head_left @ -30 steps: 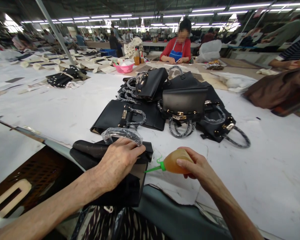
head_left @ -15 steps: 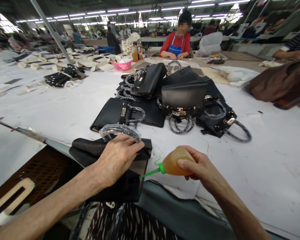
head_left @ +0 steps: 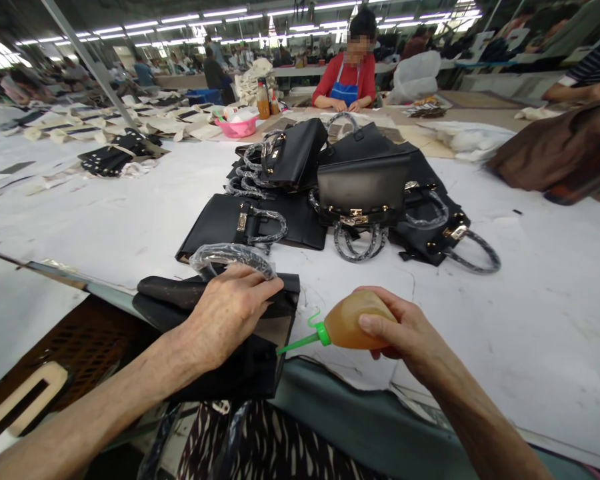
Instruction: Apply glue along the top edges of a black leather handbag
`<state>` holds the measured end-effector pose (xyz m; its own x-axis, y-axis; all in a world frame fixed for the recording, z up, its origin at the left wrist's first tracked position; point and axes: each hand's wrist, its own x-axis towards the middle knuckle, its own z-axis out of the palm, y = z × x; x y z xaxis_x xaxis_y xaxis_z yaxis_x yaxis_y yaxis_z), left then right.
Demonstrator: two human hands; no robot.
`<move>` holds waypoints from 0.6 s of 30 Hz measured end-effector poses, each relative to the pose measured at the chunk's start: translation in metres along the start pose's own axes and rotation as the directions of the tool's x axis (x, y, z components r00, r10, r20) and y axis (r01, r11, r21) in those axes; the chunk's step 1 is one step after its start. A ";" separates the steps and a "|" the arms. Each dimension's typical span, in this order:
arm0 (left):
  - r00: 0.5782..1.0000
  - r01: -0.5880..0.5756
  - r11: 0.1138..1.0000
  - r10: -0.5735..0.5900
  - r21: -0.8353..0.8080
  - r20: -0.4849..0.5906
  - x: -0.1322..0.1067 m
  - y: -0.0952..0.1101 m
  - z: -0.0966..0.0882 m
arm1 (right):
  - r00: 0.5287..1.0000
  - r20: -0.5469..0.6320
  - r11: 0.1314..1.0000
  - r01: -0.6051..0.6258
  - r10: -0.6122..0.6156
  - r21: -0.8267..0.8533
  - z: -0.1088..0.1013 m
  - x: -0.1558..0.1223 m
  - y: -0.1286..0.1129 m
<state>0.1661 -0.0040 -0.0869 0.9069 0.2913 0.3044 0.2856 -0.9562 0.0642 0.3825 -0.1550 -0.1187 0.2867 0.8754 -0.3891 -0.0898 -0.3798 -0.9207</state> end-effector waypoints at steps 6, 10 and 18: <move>1.000 -0.010 1.000 0.010 0.006 0.001 0.000 -0.002 0.001 | 0.998 0.062 1.000 0.007 -0.008 0.012 0.000 -0.002 0.002; 1.000 -0.008 1.000 0.008 0.002 0.008 0.000 -0.003 0.002 | 0.996 0.090 1.000 -0.021 0.020 0.013 -0.001 -0.005 0.002; 0.998 0.026 0.999 -0.025 -0.019 0.053 0.000 -0.004 0.002 | 0.988 0.149 0.995 -0.061 0.049 0.080 -0.002 -0.013 0.009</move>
<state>0.1654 0.0002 -0.0895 0.9146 0.3163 0.2519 0.3034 -0.9486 0.0898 0.3801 -0.1701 -0.1220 0.1368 0.8905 -0.4339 -0.1836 -0.4077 -0.8945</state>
